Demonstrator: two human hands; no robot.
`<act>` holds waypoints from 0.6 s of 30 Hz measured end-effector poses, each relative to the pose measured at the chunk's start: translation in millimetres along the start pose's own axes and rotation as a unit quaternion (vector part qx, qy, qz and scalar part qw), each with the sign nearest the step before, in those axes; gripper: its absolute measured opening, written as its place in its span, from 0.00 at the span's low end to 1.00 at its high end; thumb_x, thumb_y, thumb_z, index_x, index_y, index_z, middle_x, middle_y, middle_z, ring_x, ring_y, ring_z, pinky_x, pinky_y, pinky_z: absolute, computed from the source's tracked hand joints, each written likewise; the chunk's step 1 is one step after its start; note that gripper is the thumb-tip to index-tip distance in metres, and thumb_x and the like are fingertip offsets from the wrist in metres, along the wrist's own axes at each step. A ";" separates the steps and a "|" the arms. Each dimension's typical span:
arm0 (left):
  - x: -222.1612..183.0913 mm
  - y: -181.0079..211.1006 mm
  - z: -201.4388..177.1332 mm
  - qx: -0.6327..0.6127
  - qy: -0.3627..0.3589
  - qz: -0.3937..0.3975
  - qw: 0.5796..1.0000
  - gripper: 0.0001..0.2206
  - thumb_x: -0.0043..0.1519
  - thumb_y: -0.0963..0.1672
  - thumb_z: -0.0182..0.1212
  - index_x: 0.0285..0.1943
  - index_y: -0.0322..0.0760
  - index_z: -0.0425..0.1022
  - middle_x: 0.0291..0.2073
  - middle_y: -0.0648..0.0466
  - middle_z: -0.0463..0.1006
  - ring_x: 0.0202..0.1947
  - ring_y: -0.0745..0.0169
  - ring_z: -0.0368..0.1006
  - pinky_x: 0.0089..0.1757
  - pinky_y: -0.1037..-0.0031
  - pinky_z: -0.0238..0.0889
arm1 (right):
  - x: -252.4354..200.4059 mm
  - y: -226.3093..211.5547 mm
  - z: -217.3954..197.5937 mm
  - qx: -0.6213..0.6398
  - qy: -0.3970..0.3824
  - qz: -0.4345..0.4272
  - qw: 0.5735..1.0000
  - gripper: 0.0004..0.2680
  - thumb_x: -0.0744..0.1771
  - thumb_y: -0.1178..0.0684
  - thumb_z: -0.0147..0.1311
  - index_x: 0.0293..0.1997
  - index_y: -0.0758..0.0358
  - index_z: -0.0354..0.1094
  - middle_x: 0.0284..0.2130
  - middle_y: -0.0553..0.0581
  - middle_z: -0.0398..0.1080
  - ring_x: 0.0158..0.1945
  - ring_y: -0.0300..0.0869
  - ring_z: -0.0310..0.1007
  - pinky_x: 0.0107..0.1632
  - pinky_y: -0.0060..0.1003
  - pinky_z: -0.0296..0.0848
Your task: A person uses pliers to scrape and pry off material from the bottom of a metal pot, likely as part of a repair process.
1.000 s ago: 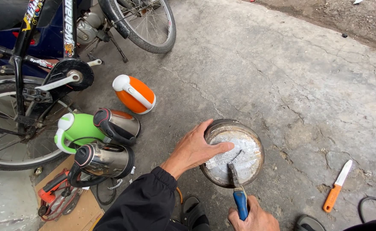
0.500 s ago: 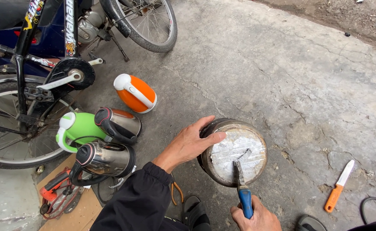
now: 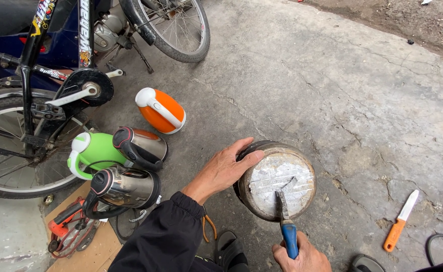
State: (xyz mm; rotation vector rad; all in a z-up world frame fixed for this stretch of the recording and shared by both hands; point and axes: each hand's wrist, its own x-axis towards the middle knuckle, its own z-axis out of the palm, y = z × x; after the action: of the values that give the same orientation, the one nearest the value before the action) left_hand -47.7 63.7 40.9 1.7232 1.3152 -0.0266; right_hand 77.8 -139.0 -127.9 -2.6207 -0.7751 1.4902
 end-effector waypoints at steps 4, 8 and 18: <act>0.5 -1.0 0.4 -0.001 0.000 0.001 1.000 0.48 0.56 0.67 0.43 0.87 0.52 0.56 0.85 0.56 0.60 0.81 0.51 0.59 0.70 0.56 0.54 | -3.6 0.2 0.2 0.011 0.024 -0.004 1.000 0.15 0.59 0.26 0.57 0.38 0.36 0.78 0.33 0.48 0.82 0.43 0.45 0.83 0.50 0.36 0.73; 2.4 -2.3 0.5 0.007 -0.004 0.002 1.000 0.50 0.54 0.68 0.42 0.87 0.52 0.55 0.85 0.55 0.60 0.82 0.50 0.58 0.70 0.54 0.54 | -1.7 0.3 -0.1 0.000 -0.001 -0.007 1.000 0.16 0.61 0.24 0.56 0.42 0.33 0.77 0.33 0.46 0.80 0.41 0.43 0.81 0.49 0.36 0.74; 5.4 -6.0 2.2 0.014 0.006 0.009 1.000 0.48 0.56 0.66 0.49 0.87 0.50 0.57 0.84 0.55 0.61 0.82 0.53 0.58 0.70 0.58 0.53 | -13.4 -2.9 -9.2 0.019 0.001 -0.011 1.000 0.15 0.60 0.27 0.57 0.40 0.37 0.77 0.37 0.50 0.83 0.45 0.46 0.84 0.51 0.37 0.75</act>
State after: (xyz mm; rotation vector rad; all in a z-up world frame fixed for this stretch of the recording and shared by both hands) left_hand -49.0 66.1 33.0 1.7617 1.3124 -0.0245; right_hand 78.5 -140.2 -111.5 -2.5771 -0.7646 1.4812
